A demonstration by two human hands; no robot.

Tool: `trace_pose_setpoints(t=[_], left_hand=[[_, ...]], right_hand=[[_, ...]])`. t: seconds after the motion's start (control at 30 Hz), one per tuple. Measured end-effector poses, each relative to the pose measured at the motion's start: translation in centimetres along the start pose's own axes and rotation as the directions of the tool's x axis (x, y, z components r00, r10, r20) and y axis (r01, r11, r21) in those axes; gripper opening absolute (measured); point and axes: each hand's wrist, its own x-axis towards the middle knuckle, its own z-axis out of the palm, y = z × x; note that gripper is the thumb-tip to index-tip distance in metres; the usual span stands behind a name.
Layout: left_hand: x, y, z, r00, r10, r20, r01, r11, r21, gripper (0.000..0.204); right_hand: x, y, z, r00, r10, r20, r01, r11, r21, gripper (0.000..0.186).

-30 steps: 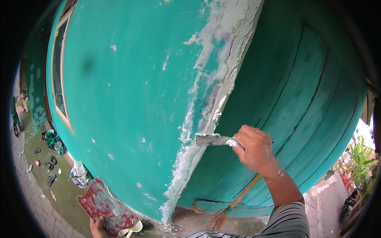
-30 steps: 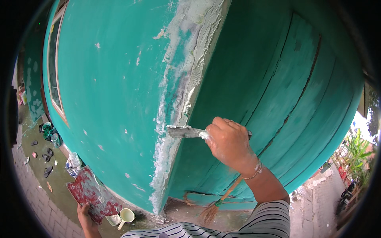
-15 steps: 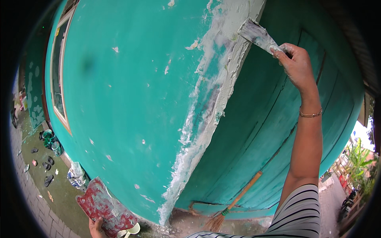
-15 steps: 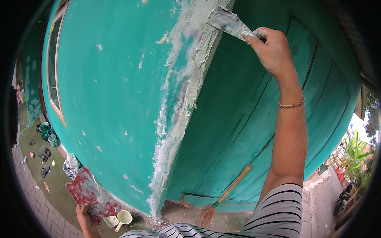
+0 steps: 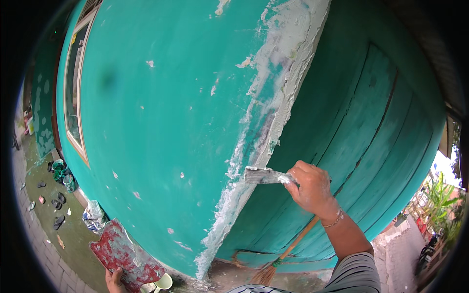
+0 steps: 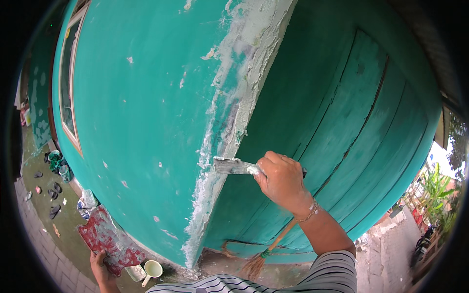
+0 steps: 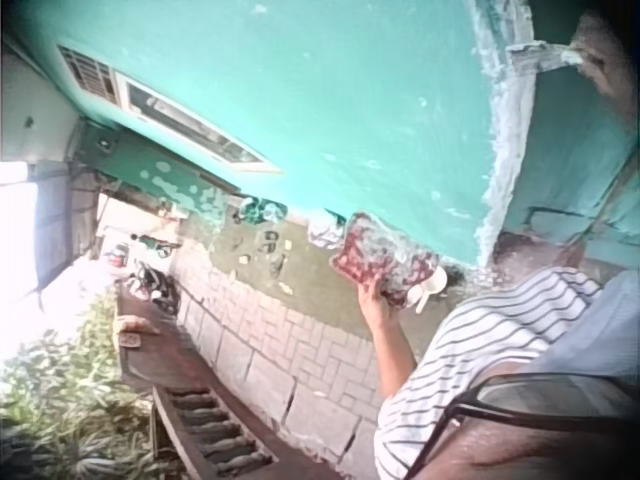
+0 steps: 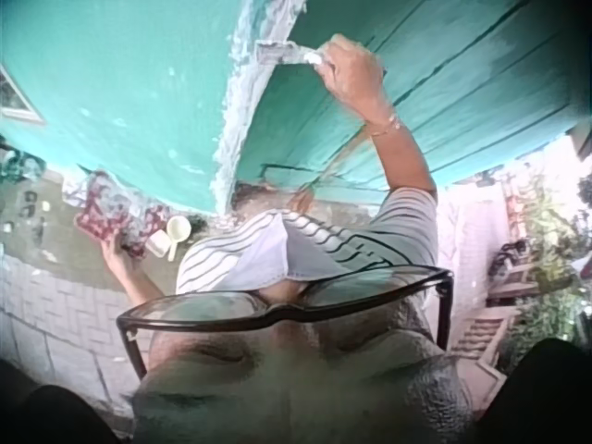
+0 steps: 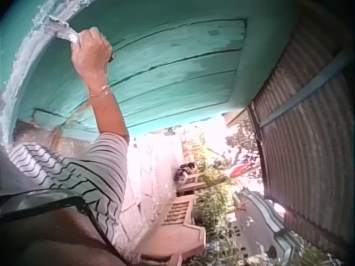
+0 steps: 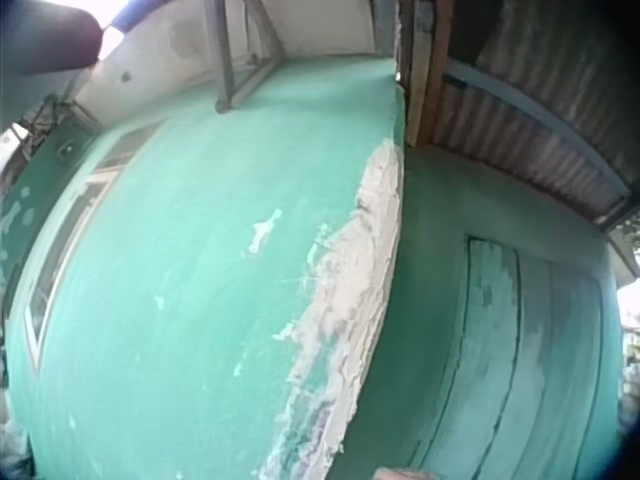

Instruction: The person applies plaster to an exterior wall using a putty knife and a hawk, smoothing the material over a vertical crack and refilling the tool from a container on the ground.

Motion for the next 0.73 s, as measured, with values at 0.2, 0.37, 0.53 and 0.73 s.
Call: trace_pose_setpoints(t=[0.2, 0.37, 0.53, 0.73], left_hand=[[0.3, -0.1, 0.8, 0.999, -0.021, 0.032, 0.022, 1.0, -0.022, 0.054], [0.4, -0.2, 0.9, 0.999, -0.014, 0.034, 0.014, 1.0, 0.012, 0.054], [0.0, -0.5, 0.1, 1.0, 0.012, -0.017, -0.012, 0.999, 0.04, 0.054], [0.0, -0.5, -0.7, 1.0, -0.009, 0.006, 0.009, 1.0, -0.005, 0.057]], right_hand=[[6.5, 5.8, -4.6, 0.969, 0.097, -0.227, -0.057, 0.983, 0.175, 0.014], [11.1, 9.1, -9.0, 0.9, 0.217, -0.379, -0.091, 0.942, 0.322, 0.023], [8.4, 4.9, -8.5, 0.969, 0.086, -0.231, -0.042, 0.981, 0.189, 0.016], [-0.4, 1.1, -0.7, 0.989, -0.117, 0.089, 0.113, 0.992, 0.049, 0.016]])
